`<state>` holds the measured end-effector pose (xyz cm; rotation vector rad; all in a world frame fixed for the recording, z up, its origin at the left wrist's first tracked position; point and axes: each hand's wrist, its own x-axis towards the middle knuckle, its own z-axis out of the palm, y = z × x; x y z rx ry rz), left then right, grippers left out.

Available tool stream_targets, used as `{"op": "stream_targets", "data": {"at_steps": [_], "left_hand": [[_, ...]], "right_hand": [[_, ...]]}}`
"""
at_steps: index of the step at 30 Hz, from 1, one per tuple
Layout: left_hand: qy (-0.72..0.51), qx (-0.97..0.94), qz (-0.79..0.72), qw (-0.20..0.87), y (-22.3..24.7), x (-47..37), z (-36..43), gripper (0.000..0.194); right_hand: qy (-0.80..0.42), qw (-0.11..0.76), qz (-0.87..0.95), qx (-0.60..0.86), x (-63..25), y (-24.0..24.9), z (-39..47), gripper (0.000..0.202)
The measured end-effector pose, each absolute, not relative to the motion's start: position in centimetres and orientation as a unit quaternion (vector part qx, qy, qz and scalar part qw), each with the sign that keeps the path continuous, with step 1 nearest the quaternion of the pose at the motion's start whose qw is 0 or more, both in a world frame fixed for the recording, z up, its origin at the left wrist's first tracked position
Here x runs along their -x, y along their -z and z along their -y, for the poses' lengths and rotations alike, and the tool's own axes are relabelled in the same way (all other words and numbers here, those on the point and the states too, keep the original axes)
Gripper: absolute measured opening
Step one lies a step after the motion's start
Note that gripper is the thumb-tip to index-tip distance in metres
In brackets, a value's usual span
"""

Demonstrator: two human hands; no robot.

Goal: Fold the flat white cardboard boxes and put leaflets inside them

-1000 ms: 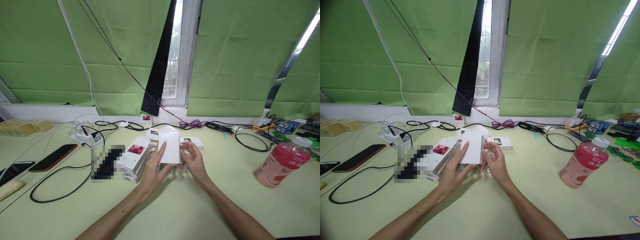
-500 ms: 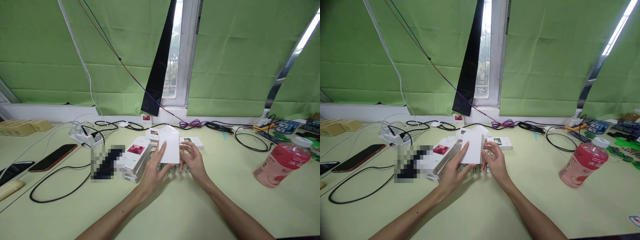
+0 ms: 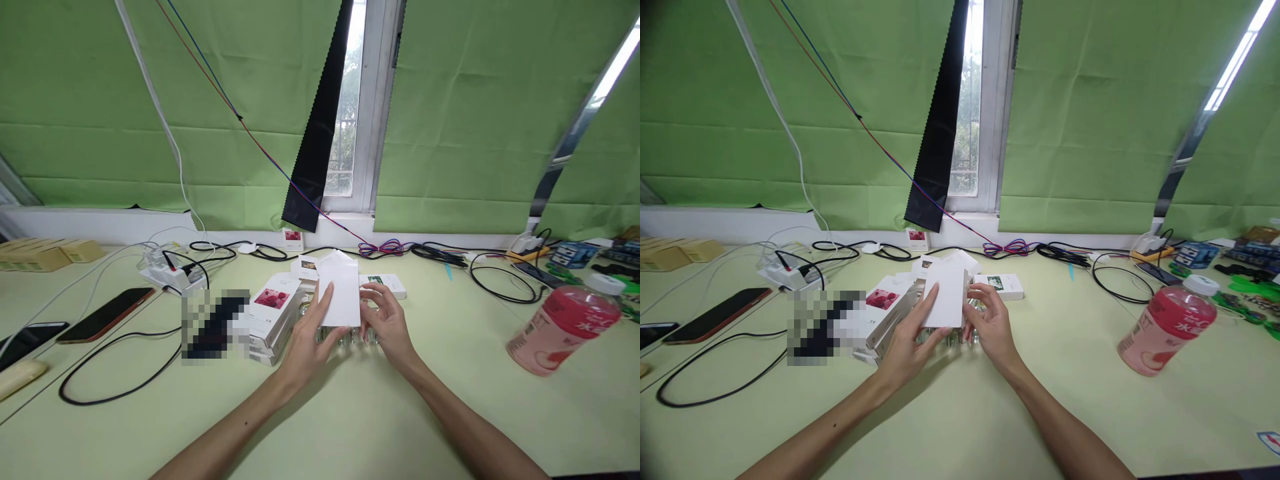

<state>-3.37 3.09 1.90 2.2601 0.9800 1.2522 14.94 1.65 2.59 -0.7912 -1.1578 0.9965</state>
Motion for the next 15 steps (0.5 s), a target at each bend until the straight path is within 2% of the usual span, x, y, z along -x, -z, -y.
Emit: {"op": "stream_targets", "data": {"at_steps": [15], "left_hand": [[-0.426, -0.813, -0.347, 0.193, -2.19, 3.42, -3.18, 0.073]], "right_hand": [[-0.445, 0.65, 0.508, 0.349, -15.04, -2.52, -1.62, 0.037]]}}
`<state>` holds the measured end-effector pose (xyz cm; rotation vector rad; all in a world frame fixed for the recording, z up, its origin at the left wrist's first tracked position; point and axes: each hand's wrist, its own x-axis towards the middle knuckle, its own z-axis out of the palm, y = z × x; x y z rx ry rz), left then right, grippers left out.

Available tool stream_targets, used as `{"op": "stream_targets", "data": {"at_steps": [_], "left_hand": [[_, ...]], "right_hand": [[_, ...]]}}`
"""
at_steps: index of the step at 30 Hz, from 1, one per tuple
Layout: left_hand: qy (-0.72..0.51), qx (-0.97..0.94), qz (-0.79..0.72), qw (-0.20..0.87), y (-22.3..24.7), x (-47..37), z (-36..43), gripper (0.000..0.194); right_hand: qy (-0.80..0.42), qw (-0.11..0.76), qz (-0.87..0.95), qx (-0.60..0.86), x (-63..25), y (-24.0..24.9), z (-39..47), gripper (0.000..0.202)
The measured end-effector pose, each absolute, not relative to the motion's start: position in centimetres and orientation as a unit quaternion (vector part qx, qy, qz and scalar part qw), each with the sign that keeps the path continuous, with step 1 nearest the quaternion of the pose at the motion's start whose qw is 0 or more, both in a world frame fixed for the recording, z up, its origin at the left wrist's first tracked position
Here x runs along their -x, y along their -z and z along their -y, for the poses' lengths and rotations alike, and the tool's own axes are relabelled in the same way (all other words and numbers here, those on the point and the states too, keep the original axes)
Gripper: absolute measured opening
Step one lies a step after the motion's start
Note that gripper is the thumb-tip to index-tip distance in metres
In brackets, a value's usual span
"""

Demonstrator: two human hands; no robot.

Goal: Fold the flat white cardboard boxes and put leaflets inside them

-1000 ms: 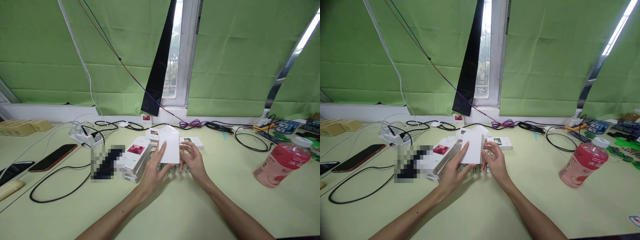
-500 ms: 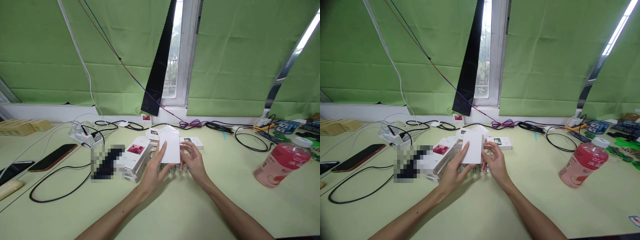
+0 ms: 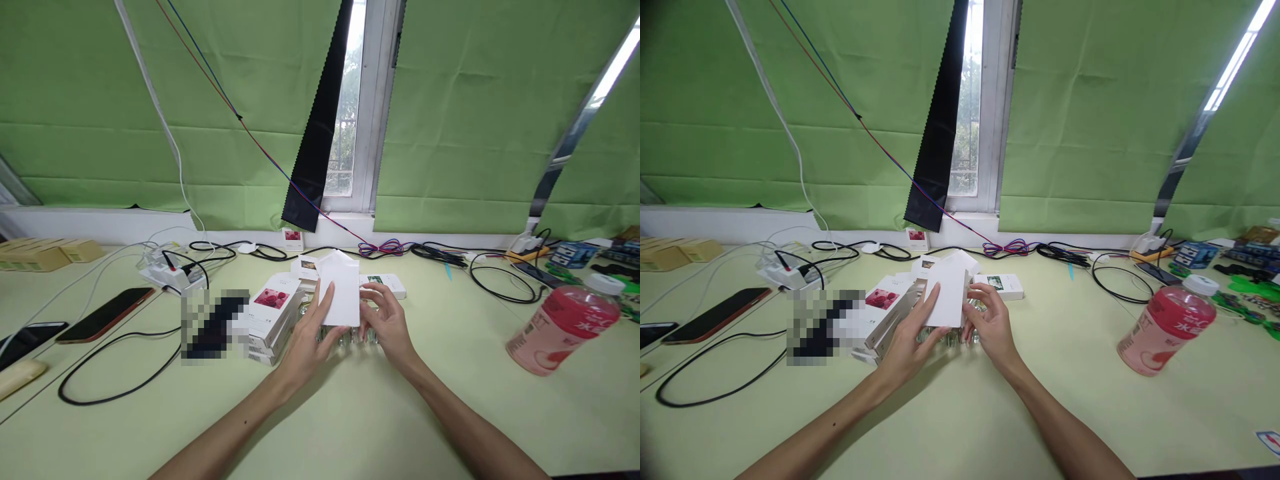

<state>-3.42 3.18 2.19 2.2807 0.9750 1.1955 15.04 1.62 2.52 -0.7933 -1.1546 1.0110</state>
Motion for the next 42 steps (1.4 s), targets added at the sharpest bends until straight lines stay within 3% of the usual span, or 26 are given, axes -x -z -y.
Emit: {"op": "stream_targets", "data": {"at_steps": [11, 22, 31, 42], "left_hand": [[-0.428, -0.811, -0.351, 0.19, -2.23, 3.38, -3.2, 0.072], [-0.414, -0.827, -0.345, 0.162, -2.28, 3.44, -3.15, 0.074], [-0.401, -0.829, -0.351, 0.172, -2.05, 3.61, -3.38, 0.074], [-0.417, -0.799, -0.377, 0.211, -2.45, 3.65, -3.14, 0.087]], "right_hand": [[-0.429, 0.651, 0.516, 0.356, -15.11, -2.6, -1.58, 0.033], [-0.432, 0.647, 0.505, 0.374, -14.87, -3.23, -1.12, 0.047], [-0.424, 0.645, 0.516, 0.373, -14.88, -3.37, -1.04, 0.042], [-0.452, 0.632, 0.507, 0.373, -15.04, -3.17, -1.07, 0.045]]}}
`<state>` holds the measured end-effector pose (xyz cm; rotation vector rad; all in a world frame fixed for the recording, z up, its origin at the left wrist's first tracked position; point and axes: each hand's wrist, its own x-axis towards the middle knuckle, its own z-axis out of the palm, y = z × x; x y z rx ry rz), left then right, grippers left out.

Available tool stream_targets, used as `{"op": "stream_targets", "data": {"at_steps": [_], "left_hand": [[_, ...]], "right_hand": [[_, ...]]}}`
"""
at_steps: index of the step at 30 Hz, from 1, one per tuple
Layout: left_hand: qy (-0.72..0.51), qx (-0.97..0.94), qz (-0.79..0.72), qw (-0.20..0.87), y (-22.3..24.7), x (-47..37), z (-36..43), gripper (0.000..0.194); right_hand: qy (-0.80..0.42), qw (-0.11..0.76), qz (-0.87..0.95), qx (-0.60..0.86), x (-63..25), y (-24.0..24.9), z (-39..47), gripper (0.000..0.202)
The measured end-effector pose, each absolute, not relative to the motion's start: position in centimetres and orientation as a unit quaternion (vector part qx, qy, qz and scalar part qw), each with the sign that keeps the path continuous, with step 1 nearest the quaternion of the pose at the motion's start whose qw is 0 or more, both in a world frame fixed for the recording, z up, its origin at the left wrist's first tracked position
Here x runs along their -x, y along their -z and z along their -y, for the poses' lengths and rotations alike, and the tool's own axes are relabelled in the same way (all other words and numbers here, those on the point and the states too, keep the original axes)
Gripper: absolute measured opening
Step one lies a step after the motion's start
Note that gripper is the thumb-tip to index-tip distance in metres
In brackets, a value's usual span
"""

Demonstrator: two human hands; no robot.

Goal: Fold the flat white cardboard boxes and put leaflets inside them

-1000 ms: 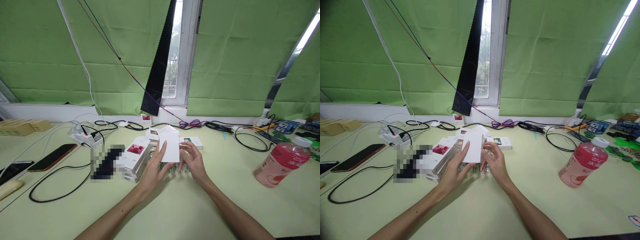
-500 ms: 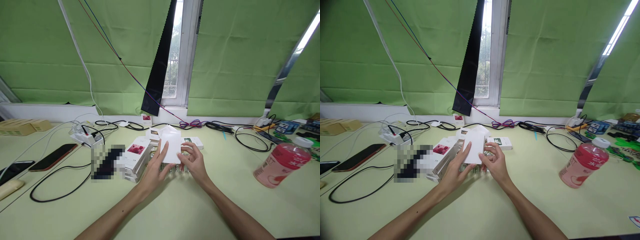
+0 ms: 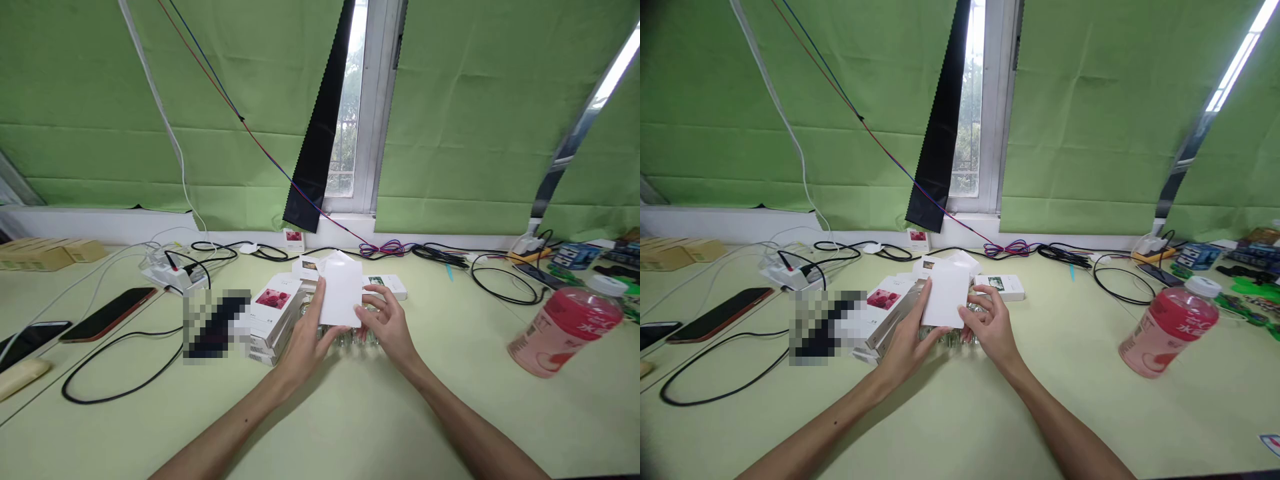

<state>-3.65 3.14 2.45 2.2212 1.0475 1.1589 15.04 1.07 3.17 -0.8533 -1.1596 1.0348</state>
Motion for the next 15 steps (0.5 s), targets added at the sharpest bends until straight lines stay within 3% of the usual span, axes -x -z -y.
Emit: {"op": "stream_targets", "data": {"at_steps": [15], "left_hand": [[-0.434, -0.789, -0.384, 0.205, -2.48, 3.85, -3.23, 0.089]], "right_hand": [[-0.478, 0.608, 0.498, 0.393, -14.94, -2.94, -1.43, 0.049]]}}
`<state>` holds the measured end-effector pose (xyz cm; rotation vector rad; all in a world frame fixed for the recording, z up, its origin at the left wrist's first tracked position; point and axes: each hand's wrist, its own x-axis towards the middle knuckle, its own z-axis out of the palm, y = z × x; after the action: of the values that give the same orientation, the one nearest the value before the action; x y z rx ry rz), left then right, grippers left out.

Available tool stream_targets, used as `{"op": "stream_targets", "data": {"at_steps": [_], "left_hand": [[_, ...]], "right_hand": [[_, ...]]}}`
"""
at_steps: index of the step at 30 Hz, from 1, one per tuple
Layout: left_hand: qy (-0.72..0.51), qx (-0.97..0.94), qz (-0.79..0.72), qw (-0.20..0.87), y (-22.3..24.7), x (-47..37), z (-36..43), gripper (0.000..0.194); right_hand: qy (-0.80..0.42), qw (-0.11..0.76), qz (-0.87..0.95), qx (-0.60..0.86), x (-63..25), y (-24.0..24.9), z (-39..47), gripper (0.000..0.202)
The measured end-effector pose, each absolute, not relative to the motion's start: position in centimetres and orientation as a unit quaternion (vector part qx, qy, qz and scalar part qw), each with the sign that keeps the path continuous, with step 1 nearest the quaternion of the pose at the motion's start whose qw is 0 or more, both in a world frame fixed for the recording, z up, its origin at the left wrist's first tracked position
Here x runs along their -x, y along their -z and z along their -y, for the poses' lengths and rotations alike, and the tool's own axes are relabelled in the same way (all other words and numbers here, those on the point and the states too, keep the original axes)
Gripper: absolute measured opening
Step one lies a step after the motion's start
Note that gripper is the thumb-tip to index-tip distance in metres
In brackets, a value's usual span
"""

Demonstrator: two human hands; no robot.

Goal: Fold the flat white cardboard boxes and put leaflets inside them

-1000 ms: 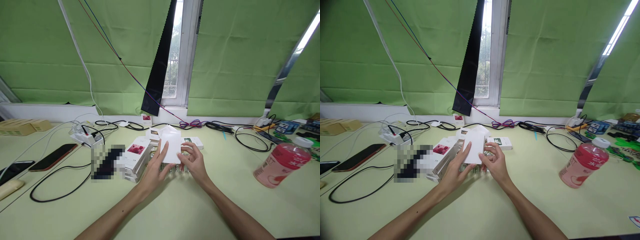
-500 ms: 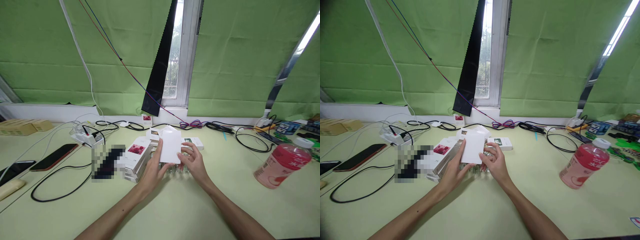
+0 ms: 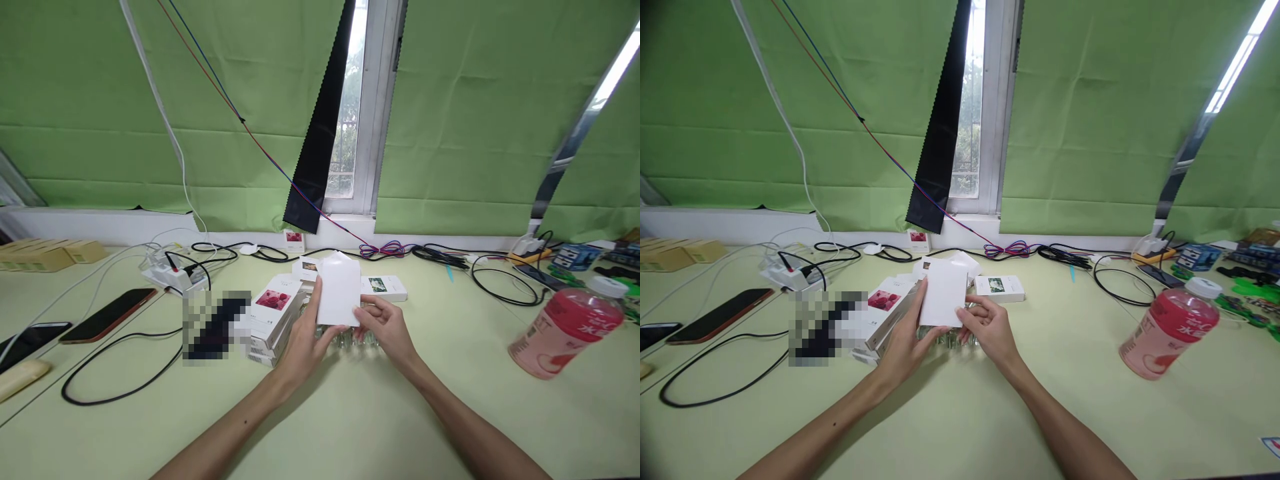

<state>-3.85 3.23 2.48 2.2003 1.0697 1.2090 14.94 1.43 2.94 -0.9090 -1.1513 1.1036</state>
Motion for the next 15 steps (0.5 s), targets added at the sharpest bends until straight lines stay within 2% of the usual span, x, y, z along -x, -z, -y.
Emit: {"op": "stream_targets", "data": {"at_steps": [15], "left_hand": [[-0.423, -0.794, -0.385, 0.208, -2.78, 3.84, -3.18, 0.087]], "right_hand": [[-0.463, 0.592, 0.535, 0.386, -15.19, -3.1, -1.29, 0.04]]}}
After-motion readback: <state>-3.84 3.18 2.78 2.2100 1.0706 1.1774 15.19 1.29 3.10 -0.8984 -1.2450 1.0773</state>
